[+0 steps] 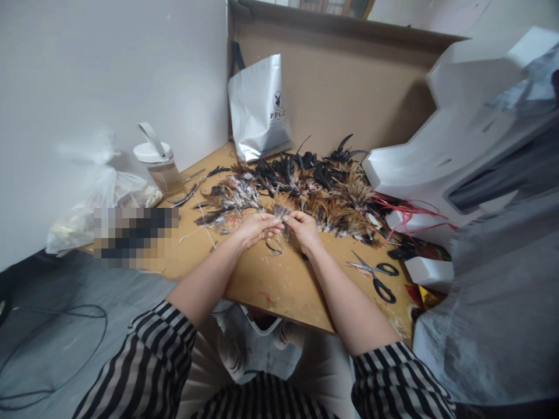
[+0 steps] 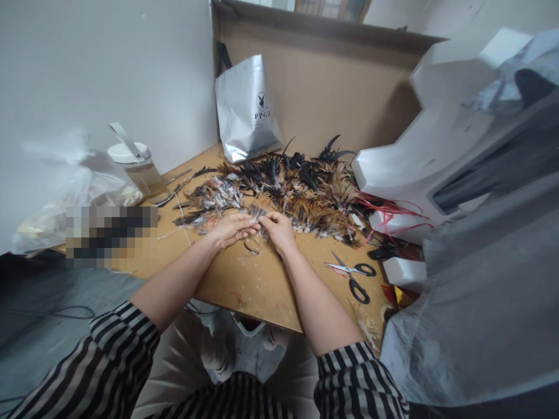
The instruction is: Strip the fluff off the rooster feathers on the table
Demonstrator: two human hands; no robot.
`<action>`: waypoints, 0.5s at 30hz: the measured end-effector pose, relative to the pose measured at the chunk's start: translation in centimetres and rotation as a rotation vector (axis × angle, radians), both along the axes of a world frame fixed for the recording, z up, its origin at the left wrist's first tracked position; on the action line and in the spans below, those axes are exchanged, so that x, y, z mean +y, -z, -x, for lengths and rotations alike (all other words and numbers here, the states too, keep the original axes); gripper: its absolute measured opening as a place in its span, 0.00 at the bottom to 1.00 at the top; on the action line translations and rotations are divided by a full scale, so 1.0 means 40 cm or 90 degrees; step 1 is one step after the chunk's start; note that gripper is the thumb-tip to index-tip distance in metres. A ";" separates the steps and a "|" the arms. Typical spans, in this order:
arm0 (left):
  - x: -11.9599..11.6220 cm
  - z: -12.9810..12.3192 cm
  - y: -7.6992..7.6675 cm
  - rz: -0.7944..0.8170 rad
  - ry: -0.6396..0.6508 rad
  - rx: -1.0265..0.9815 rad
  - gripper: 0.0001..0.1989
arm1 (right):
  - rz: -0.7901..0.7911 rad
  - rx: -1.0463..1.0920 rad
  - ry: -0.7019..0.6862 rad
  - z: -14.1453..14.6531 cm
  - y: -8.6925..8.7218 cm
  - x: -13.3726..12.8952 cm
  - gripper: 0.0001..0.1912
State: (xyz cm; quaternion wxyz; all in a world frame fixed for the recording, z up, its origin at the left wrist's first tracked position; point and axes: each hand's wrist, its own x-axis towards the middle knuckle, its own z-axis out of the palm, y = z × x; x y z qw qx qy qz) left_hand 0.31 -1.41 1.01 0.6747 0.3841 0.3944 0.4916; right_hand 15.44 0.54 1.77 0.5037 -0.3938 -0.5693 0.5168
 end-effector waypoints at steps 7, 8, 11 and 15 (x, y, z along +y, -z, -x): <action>-0.004 -0.004 -0.004 -0.022 0.027 0.029 0.10 | -0.012 -0.027 -0.002 0.005 0.001 -0.006 0.13; -0.004 -0.005 -0.006 -0.027 0.032 0.037 0.10 | -0.012 -0.031 -0.001 0.006 0.002 -0.005 0.13; -0.003 -0.004 -0.006 -0.043 0.023 0.046 0.11 | -0.016 -0.047 0.010 0.008 0.007 -0.002 0.13; 0.006 0.002 0.000 -0.046 -0.038 -0.006 0.12 | -0.140 -0.148 0.048 0.007 0.007 -0.008 0.14</action>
